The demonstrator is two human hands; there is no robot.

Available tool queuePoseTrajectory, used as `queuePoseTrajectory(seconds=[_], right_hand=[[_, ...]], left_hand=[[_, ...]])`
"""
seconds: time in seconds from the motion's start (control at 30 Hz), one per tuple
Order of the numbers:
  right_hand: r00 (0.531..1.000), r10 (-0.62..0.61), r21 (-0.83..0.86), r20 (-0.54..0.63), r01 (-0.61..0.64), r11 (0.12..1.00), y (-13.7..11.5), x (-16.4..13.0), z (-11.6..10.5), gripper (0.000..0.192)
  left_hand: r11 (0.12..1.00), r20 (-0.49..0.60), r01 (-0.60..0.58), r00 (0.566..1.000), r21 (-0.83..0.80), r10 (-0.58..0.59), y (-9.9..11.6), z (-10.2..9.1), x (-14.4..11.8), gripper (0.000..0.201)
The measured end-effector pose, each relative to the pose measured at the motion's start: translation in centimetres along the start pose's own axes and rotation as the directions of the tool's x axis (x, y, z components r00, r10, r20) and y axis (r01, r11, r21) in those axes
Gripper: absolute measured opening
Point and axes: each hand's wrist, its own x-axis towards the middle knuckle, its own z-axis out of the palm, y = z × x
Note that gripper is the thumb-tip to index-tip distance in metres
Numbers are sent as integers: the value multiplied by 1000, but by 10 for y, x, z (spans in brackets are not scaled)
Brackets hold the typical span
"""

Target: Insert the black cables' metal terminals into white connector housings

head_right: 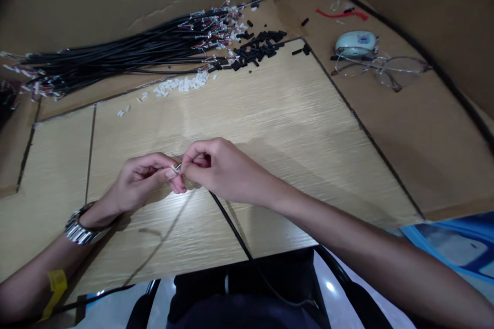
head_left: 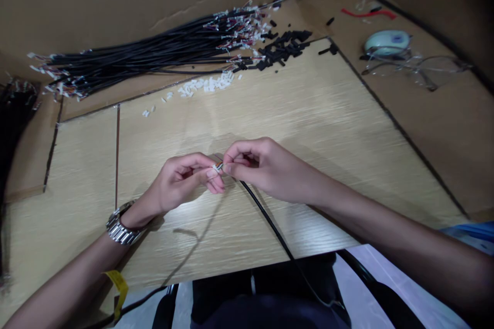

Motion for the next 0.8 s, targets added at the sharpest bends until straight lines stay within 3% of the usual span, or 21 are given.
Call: queuePoseTrajectory(seconds=[0.5, 0.8], right_hand=[[998, -62, -82, 32, 64, 995, 1, 1, -5, 11], [999, -29, -92, 43, 33, 995, 0, 2, -6, 10]], left_hand=[[999, 23, 9, 1000, 41, -10, -5, -4, 0, 10], [997, 1, 4, 1000, 79, -4, -1, -1, 0, 10]])
